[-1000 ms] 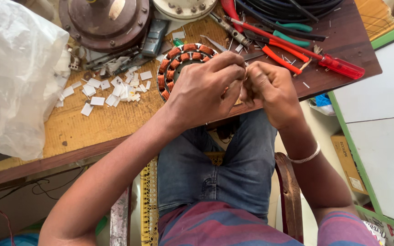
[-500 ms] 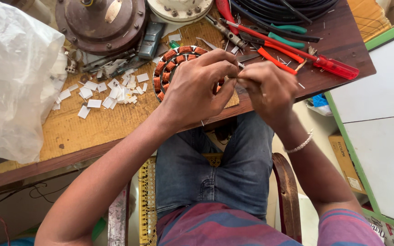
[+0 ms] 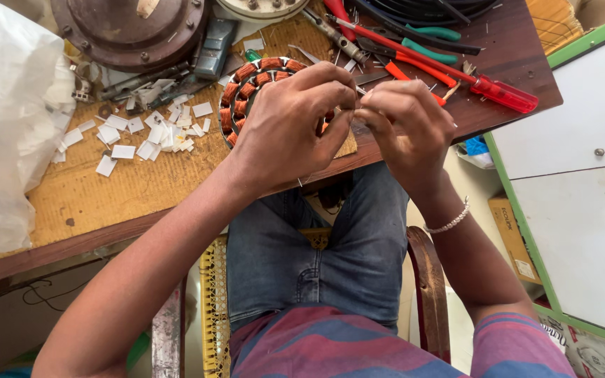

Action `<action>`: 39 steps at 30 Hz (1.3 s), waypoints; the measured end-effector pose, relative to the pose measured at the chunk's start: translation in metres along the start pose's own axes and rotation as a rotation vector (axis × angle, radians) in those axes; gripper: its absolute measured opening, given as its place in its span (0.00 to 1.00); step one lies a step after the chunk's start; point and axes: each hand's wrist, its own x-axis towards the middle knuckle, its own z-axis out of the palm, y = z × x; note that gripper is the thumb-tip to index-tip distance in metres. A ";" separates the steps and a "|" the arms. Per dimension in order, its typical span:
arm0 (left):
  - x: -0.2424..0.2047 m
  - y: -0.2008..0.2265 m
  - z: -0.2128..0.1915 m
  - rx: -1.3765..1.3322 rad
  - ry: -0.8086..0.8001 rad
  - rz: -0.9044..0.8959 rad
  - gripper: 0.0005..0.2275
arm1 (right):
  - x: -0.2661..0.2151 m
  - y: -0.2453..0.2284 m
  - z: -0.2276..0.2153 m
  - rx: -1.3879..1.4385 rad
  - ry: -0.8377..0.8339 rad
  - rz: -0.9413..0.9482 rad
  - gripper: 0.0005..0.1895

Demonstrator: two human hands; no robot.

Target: The person inserts small white insulating pieces into slots on a circular copper-wound stator, then uses a screwdriver to press and adjust the pieces. The person also picks up and places the stator on the workbench during the process.

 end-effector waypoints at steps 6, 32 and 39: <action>0.001 0.001 -0.002 -0.011 0.008 0.009 0.04 | -0.001 0.001 0.005 -0.032 -0.009 -0.027 0.06; -0.002 0.000 -0.001 0.020 0.008 0.037 0.03 | 0.001 -0.001 0.004 0.868 -0.125 0.772 0.11; -0.002 0.000 -0.002 0.008 0.002 0.047 0.03 | 0.000 -0.001 0.004 0.544 -0.113 0.527 0.13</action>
